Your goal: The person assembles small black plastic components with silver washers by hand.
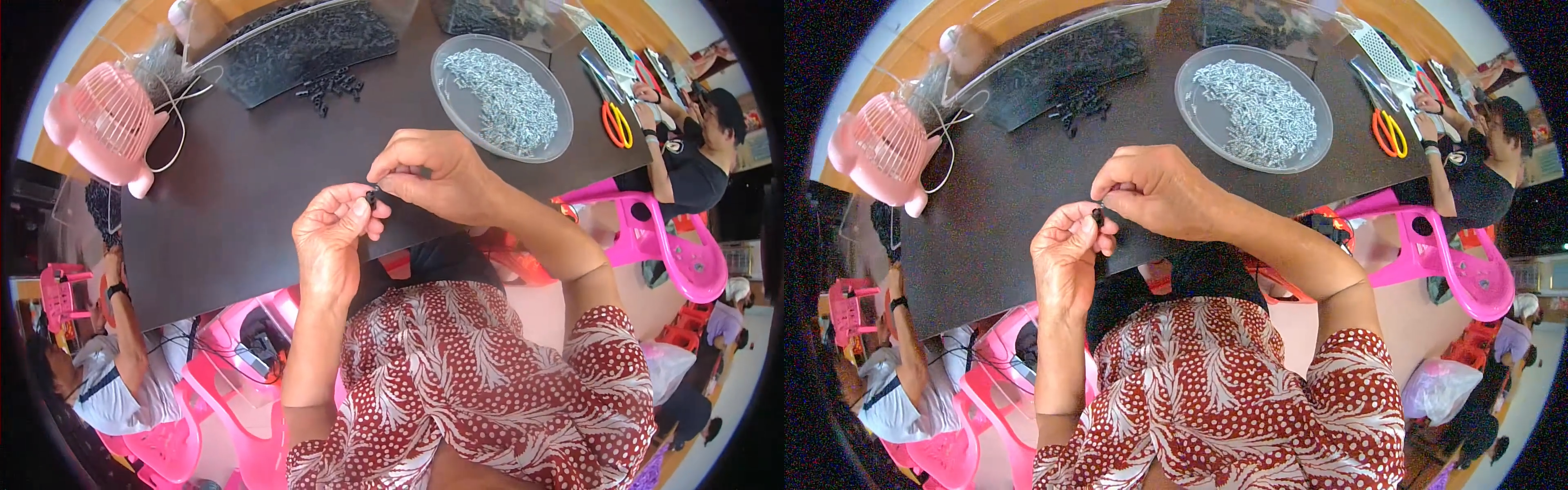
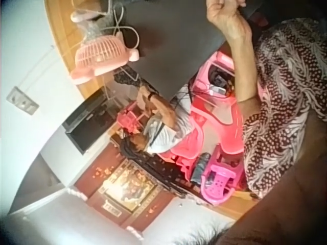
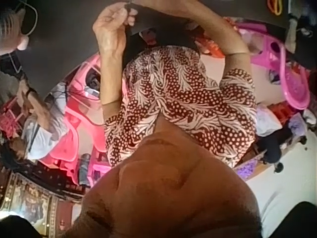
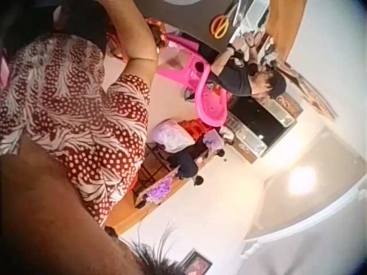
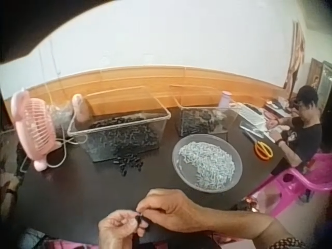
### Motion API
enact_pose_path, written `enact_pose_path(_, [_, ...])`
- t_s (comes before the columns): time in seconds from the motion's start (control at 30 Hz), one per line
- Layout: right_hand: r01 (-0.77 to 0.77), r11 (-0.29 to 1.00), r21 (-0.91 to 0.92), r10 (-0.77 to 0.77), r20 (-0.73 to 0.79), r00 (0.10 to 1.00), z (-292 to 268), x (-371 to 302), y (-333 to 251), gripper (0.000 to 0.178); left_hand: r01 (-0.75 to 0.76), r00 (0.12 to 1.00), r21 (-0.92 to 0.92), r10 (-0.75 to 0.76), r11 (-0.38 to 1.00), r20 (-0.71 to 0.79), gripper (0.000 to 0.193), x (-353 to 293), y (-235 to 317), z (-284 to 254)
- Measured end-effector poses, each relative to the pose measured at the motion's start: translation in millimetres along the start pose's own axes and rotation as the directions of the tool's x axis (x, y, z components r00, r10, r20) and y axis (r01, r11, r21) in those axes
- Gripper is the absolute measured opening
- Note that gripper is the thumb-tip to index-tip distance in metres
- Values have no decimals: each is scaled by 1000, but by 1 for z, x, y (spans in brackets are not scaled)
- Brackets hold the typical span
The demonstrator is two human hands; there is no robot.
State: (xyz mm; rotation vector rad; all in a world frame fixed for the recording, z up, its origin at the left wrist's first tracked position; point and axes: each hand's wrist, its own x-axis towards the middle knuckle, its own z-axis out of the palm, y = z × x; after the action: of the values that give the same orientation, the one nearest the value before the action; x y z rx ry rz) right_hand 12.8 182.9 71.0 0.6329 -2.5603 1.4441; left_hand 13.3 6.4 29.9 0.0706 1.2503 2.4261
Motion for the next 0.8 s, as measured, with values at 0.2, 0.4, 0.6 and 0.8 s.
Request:
enact_pose_path(0.2, [18, 1000, -3, -18, -11, 1000, 12, 5, -6, 6, 4, 1000, -15, -4, 1000, -9, 12, -6, 0, -5])
enact_pose_path(0.4, [198, 976, -87, -197, 14, 980, 19, 8, -1, 11, -19, 998, 18, 20, 1000, -52, 14, -9, -2, -9])
enact_pose_path(0.6, [263, 955, -134, -265, 3, 964, 26, 9, -4, 13, -57, 996, 16, 58, 998, -63, 10, -10, -4, -11])
enact_pose_path(0.8, [263, 936, -235, -288, -82, 954, 32, 8, -4, 11, -69, 995, -3, 68, 998, -77, 9, -9, -2, -8])
